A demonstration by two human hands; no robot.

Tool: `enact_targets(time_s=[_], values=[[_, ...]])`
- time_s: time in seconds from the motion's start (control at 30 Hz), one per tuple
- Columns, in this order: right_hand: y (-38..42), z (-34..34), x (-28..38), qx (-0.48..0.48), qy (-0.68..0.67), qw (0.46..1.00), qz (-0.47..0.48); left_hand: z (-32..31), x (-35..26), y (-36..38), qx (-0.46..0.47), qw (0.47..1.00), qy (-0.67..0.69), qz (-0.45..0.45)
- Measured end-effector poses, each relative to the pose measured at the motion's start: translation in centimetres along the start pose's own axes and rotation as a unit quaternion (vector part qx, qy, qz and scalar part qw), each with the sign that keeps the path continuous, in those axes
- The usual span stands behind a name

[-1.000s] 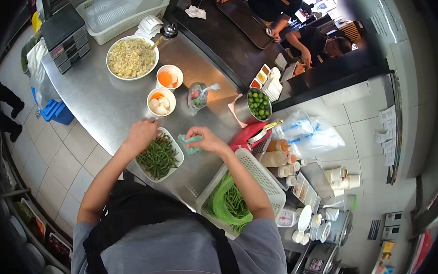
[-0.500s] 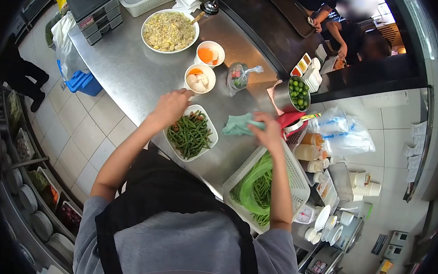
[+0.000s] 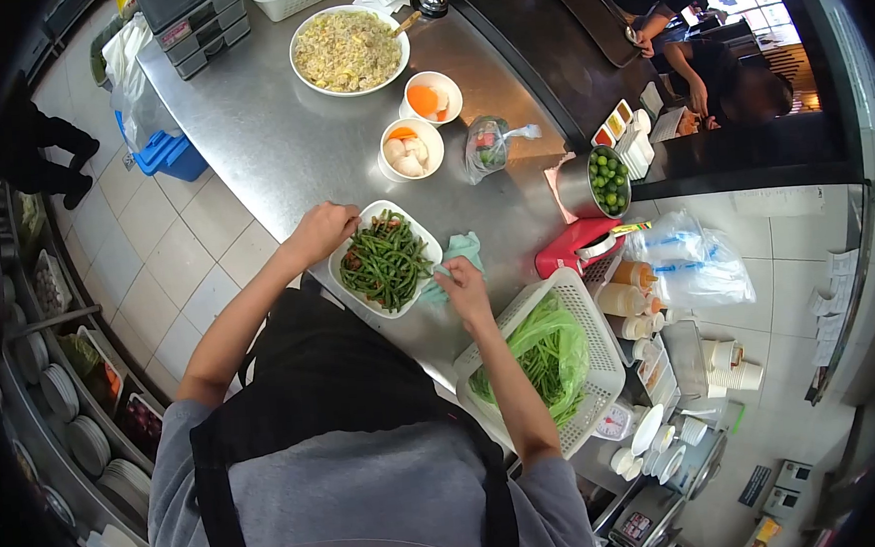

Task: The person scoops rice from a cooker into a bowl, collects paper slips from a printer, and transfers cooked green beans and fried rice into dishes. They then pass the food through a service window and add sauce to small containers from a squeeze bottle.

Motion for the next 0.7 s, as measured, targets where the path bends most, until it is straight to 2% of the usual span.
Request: enact_targets(time_s=[0.07,0.13,0.23,0.27,0.33,0.43,0.6,0.7], values=[[1.3,0.0,-0.1,-0.002,-0.029,0.998,-0.06,0.8,0.3,0.9,-0.025,0.999,0.032,0.027],[2.5,1.2,-1.2,-0.012,-0.048,0.991,-0.128,0.9,0.7,1.6,-0.008,0.995,0.081,0.05],[1.6,1.9,0.3,-0.029,-0.053,0.997,-0.042,0.3,1.3,2.6,0.032,0.97,0.215,0.107],[1.3,2.0,0.6,-0.044,-0.005,0.999,0.002,-0.2,1.5,2.9,0.049,0.954,0.268,0.128],[0.7,1.4,1.3,-0.073,0.092,0.989,0.09,-0.9,1.9,3.1,0.045,0.949,0.286,0.122],[1.4,-0.9,6.1,-0.107,0.295,0.929,0.193,-2.1,2.4,3.1,0.09,0.929,0.327,0.146],[1.1,-2.9,8.0,0.003,0.428,0.864,0.265,-3.0,2.1,3.6,0.142,0.873,0.43,0.18],[3.1,-3.6,7.2,0.059,0.486,0.837,0.245,-3.0,1.5,3.8,0.149,0.866,0.443,0.178]])
Point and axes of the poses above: each hand's wrist, its own y-axis away from the middle knuckle, its own z-axis out of the back of the hand, x = y × z, the point moved 9 cm from there along -y, towards the middle knuckle, and after that the axes turned 7 degrees about -y, right-handed, at the moved point
